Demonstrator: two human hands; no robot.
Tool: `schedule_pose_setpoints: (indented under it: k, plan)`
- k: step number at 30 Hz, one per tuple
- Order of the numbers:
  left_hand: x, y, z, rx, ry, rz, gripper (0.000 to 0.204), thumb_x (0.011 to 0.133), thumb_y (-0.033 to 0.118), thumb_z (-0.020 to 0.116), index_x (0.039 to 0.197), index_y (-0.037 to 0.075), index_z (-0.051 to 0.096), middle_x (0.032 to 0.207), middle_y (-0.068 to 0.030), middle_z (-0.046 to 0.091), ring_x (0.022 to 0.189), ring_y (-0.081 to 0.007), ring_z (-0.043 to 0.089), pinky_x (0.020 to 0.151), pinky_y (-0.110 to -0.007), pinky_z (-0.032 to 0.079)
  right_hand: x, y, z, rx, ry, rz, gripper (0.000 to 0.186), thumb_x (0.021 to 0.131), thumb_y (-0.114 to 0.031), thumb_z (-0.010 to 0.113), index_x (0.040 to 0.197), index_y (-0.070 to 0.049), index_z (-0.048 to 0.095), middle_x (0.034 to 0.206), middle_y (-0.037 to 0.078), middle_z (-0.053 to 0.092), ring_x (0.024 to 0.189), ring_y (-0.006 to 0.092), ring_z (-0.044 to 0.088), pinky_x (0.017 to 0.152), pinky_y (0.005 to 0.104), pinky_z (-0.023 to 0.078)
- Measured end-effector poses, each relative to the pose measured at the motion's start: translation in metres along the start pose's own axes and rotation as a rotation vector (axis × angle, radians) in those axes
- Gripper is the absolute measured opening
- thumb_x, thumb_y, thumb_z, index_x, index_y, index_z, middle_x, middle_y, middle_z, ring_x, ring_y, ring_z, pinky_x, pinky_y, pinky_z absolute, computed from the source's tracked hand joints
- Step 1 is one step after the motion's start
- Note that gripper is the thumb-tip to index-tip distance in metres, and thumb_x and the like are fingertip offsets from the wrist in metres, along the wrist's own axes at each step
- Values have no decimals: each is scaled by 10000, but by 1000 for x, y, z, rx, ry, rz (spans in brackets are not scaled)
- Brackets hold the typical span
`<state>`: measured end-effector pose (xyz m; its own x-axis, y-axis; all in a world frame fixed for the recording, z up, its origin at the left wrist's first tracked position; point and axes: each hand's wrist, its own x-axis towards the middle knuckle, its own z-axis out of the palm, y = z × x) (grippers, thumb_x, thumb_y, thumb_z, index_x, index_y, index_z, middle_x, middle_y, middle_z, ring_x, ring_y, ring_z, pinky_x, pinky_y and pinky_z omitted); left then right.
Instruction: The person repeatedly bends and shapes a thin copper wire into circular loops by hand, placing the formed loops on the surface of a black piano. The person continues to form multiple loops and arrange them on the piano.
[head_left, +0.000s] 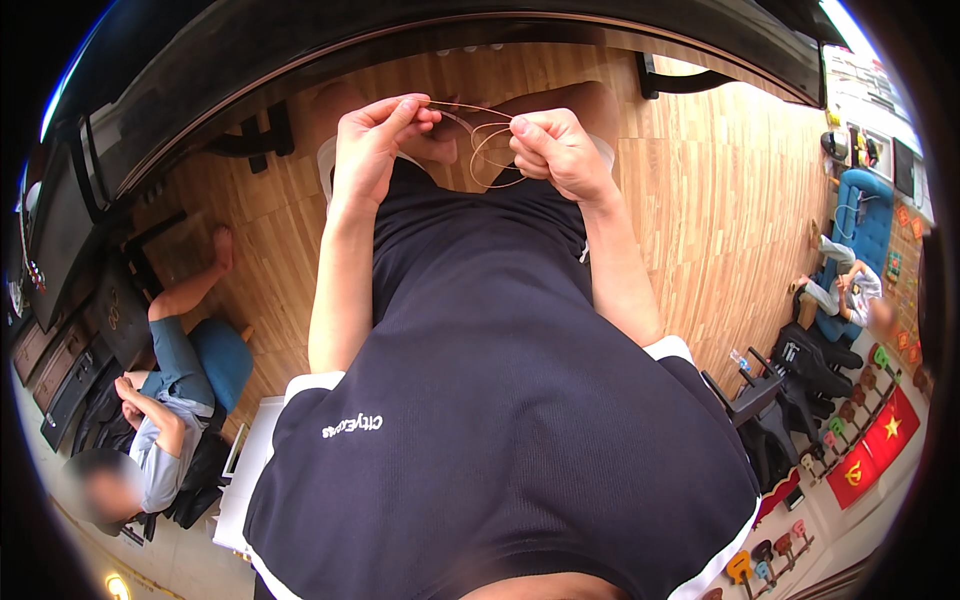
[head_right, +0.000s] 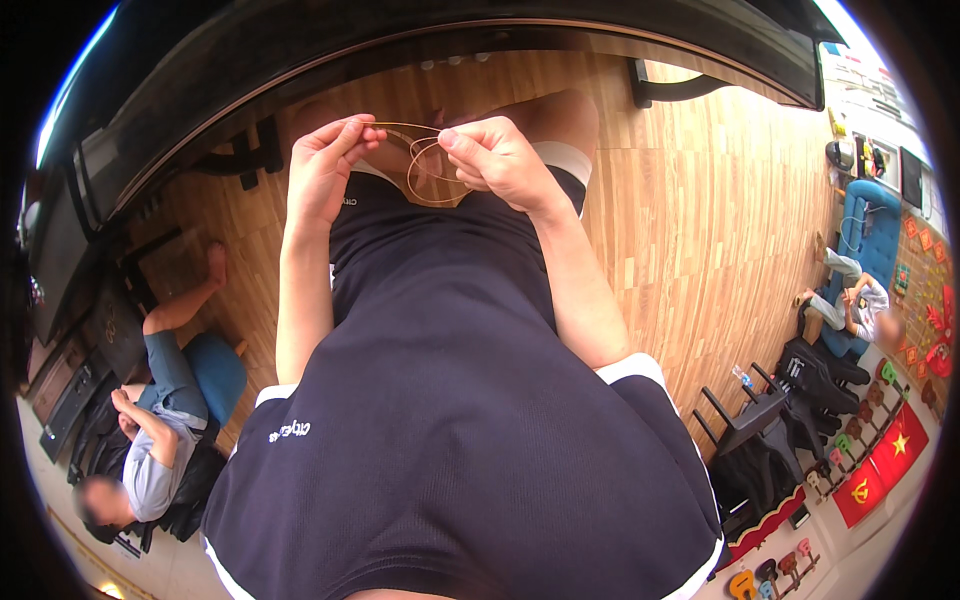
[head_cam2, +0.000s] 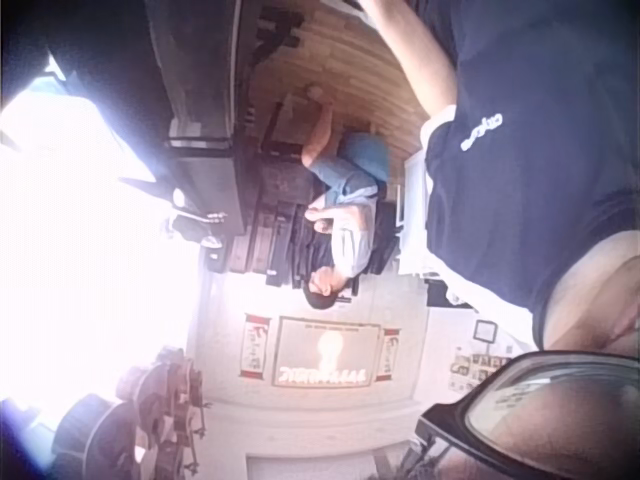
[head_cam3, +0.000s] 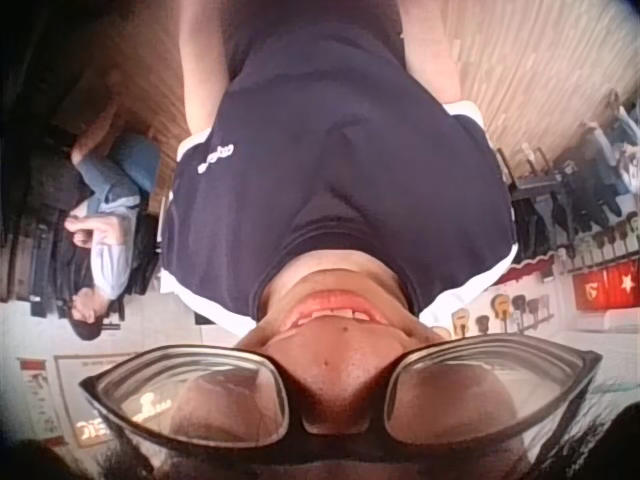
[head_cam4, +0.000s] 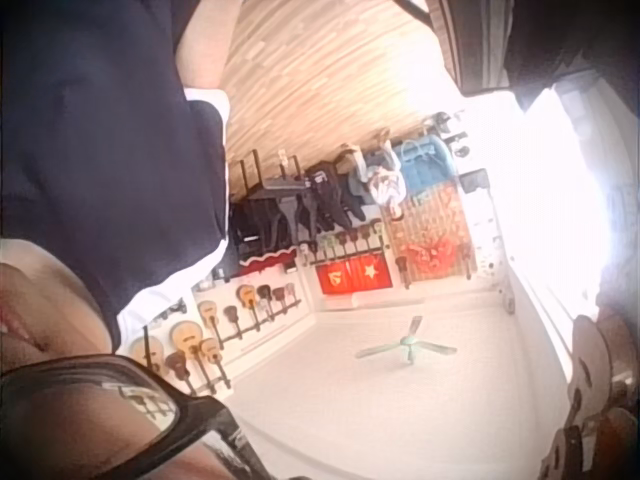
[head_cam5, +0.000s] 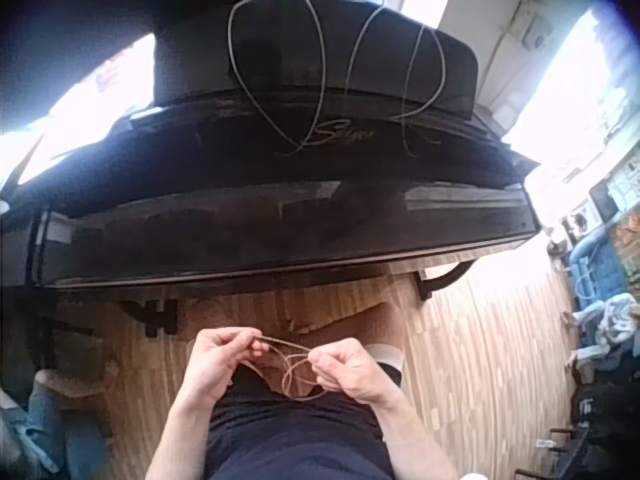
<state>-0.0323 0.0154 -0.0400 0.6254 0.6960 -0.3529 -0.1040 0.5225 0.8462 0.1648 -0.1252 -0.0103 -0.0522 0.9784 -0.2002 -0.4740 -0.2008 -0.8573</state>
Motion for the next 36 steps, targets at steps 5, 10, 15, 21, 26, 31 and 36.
schedule_pose_setpoints:
  k: [5, 10, 15, 21, 26, 31, 36]
  plan:
    - [-2, 3, 4, -79, -229, -221, 257, 954, 148, 628, 1070, -75, 678, 923, -125, 706, 869, -166, 680, 821, -258, 543, 4, 3, 2, -9, 19, -5, 432, 1046, -243, 485, 651, -126, 355, 560, -78, 266, 460, 29, 202, 416, 230, 168]
    - [-2, -5, 16, -43, -101, -119, 238, 955, 133, 632, 1079, -63, 683, 927, -137, 725, 784, -130, 678, 745, -248, 560, 5, 1, 4, 38, -12, -10, 413, 1042, -245, 498, 660, -112, 412, 559, -90, 281, 461, 21, 212, 416, 234, 170]
    - [1, 2, 17, -124, -56, -117, 251, 962, 139, 619, 1081, -75, 675, 901, -136, 720, 781, -122, 669, 737, -234, 552, 5, 3, 8, -105, 54, -29, 412, 1044, -225, 491, 661, -103, 399, 564, -80, 286, 468, 27, 213, 422, 234, 178]
    - [0, 1, 10, -32, -268, -247, 242, 968, 182, 608, 1042, -33, 692, 891, -86, 707, 818, -121, 655, 718, -223, 504, 7, 4, 6, -162, 121, -122, 407, 1044, -207, 491, 661, -94, 406, 562, -83, 288, 466, 23, 208, 425, 233, 180]
    - [-4, -9, 19, 87, -272, -225, 298, 1003, 277, 559, 998, 17, 706, 892, -41, 690, 825, -94, 618, 717, -220, 476, 10, 4, 9, -126, 282, -166, 406, 1043, -205, 493, 660, -92, 417, 553, -85, 286, 453, 17, 212, 420, 233, 174]
    - [-7, -5, 32, 17, -300, -267, 336, 1013, 354, 533, 924, 52, 650, 863, -18, 650, 822, -87, 595, 720, -226, 461, 12, 8, 8, -38, 419, -212, 374, 1019, -223, 553, 673, -97, 484, 561, -102, 317, 452, -6, 257, 416, 221, 173]
    - [-9, -13, 39, 221, -302, -197, 209, 917, 245, 703, 844, 77, 604, 774, 22, 596, 729, -66, 541, 703, -210, 437, 15, 13, 15, -29, 488, -229, 371, 1010, -226, 570, 673, -98, 482, 560, -101, 315, 452, -7, 262, 414, 221, 175]
